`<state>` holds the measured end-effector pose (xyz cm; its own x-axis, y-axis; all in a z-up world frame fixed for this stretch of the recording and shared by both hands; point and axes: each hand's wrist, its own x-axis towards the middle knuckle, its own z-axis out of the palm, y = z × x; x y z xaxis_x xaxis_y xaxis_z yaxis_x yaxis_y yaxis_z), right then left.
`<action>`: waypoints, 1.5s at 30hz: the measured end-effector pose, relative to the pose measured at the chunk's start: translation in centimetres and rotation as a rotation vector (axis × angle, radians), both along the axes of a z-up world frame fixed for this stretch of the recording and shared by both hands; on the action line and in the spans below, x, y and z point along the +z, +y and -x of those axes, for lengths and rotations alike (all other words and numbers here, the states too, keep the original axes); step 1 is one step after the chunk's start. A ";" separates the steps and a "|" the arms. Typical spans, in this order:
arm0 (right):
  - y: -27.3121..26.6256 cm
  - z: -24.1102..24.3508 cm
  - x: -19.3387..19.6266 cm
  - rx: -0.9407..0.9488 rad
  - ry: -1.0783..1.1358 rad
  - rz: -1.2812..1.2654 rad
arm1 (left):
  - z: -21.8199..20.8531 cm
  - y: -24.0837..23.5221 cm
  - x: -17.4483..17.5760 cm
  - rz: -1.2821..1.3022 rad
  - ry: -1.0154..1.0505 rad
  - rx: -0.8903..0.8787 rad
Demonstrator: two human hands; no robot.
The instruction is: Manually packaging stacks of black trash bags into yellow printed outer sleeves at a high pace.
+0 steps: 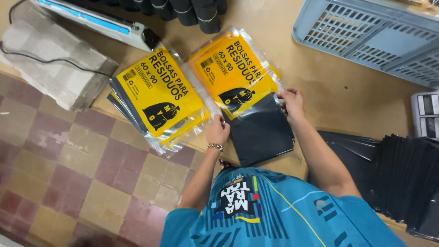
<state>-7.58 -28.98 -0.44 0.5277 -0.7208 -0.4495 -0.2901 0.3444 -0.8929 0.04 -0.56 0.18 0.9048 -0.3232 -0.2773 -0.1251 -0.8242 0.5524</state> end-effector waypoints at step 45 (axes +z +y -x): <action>8.5 9.0 11.0 0.555 -0.746 0.270 | 3.3 0.1 13.8 0.240 -0.619 -0.480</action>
